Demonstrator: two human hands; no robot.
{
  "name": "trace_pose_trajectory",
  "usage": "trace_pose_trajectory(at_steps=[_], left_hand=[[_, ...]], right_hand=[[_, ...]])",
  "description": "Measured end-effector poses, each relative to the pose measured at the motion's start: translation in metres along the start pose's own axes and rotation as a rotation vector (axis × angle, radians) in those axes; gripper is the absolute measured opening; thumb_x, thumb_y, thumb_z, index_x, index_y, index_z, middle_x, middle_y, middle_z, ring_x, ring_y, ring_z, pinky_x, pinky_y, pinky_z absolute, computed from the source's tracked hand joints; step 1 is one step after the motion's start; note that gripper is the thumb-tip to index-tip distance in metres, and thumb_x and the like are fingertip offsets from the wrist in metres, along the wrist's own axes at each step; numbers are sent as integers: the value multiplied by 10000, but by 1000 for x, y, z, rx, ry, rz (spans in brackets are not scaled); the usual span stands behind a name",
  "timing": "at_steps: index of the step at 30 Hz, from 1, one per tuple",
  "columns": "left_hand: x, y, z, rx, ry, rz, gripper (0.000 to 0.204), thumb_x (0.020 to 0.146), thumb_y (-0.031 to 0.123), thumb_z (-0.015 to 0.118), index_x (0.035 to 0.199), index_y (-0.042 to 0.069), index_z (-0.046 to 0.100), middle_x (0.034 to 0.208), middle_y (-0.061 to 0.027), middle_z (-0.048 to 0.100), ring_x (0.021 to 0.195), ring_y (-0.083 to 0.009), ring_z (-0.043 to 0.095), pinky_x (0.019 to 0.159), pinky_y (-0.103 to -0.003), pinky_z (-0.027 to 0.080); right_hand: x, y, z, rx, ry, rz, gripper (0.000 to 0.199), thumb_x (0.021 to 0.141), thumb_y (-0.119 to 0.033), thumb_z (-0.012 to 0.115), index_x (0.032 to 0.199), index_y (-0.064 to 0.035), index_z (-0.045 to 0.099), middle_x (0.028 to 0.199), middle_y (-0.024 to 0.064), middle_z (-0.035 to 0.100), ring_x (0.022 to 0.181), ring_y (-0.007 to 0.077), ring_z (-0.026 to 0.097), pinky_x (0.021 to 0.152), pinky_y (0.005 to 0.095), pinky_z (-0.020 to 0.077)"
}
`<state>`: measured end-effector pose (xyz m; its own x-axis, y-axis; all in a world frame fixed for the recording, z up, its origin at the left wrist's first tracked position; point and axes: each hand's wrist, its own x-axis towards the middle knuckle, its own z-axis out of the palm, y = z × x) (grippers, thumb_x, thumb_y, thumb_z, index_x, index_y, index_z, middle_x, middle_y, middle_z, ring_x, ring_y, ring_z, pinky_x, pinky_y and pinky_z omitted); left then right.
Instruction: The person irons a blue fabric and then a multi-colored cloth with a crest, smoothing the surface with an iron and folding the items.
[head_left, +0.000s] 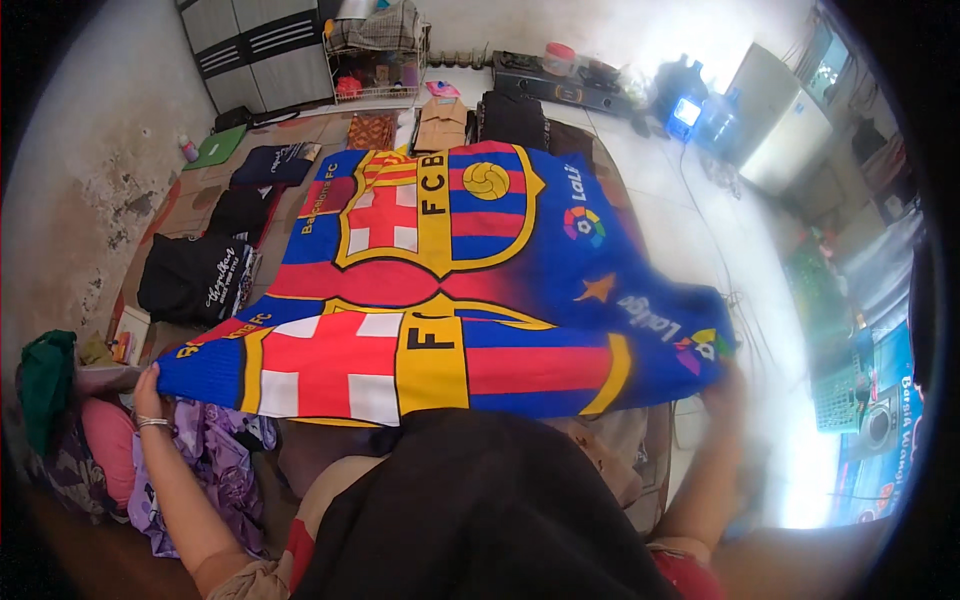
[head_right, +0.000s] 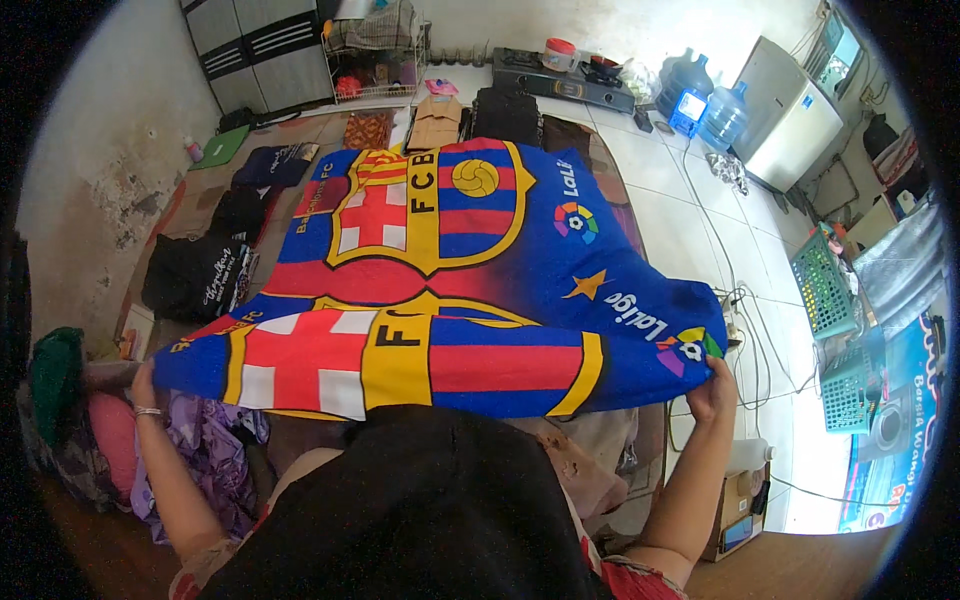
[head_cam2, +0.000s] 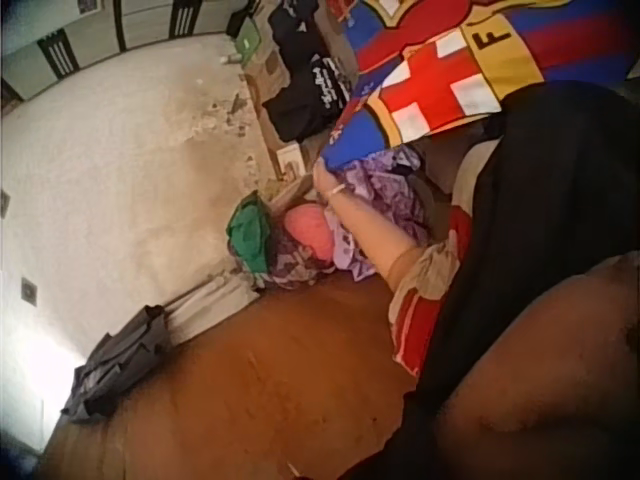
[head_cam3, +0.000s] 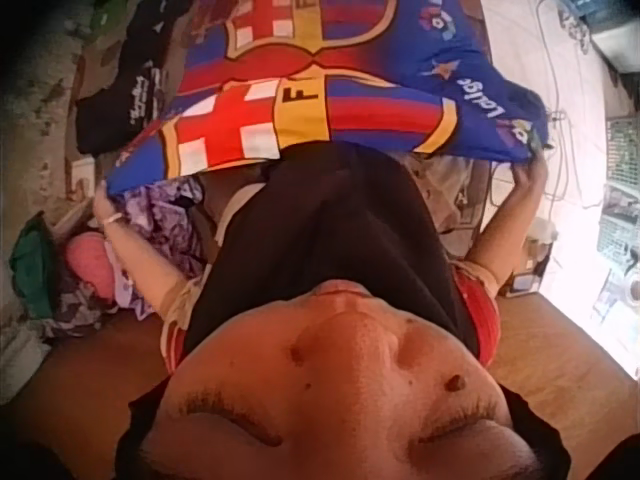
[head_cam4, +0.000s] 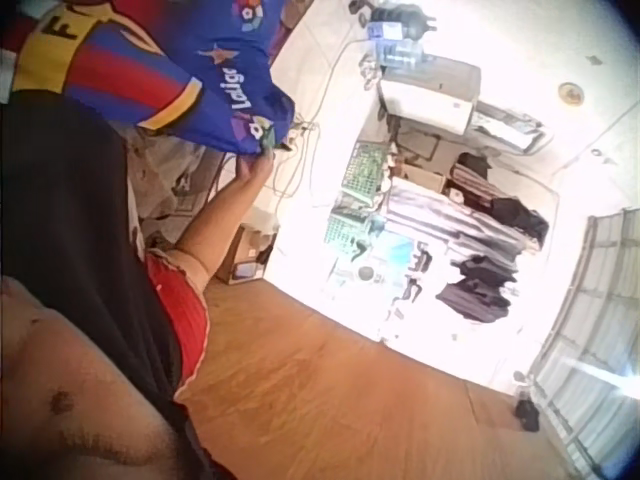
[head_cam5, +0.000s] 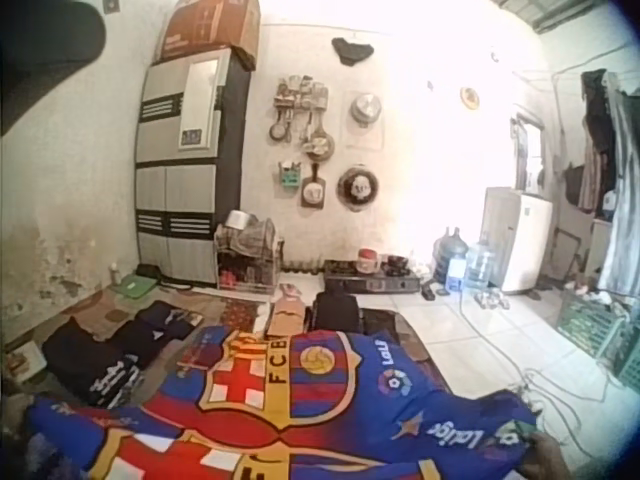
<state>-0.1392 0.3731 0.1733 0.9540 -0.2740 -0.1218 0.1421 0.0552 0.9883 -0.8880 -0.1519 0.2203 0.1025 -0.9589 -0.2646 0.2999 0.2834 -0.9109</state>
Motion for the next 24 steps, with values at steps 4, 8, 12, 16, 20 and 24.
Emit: trace_pose_trajectory(at_steps=[4,8,12,16,20,24], left_hand=[[-20,15,-17,31,20,-57,185,858,190,564,959,38,595,874,-45,629,753,-148,594,670,-256,462],[-12,-3,-63,226,-111,-160,212,856,208,565,991,49,597,887,-59,638,804,-182,599,716,-325,469],[-13,-40,-63,1852,-743,99,260,816,225,564,1027,80,610,960,-97,643,940,-277,588,837,-381,451],[-16,-64,-2,2205,-988,-34,320,805,268,540,1060,86,606,1069,-125,596,1030,-305,551,887,-397,432],[60,-106,-1,2183,-343,-276,410,807,330,512,1123,78,579,1227,-150,509,1114,-310,499,921,-405,406],[128,-123,109,1669,-378,-328,418,812,388,495,1023,54,632,1072,-198,598,1025,-338,563,886,-395,429]], right_hand=[[-40,-10,-8,-67,-35,57,428,791,-80,452,1203,29,415,1160,175,534,1037,295,550,926,440,435],[-56,14,-18,-74,53,288,401,735,-85,495,1129,-17,462,1061,131,572,885,274,605,751,427,526],[-45,62,-70,-464,174,623,298,755,-77,510,1051,-63,483,923,122,587,708,276,608,597,440,533],[-18,66,-93,-554,298,732,554,775,-121,553,1294,-109,360,948,159,581,731,294,605,621,497,517],[61,53,-56,-1338,271,183,547,728,-183,628,1237,-52,476,762,126,601,597,174,562,540,335,469],[178,71,-22,-1259,96,133,481,740,-280,603,1129,0,563,921,173,648,723,213,628,673,320,490]])
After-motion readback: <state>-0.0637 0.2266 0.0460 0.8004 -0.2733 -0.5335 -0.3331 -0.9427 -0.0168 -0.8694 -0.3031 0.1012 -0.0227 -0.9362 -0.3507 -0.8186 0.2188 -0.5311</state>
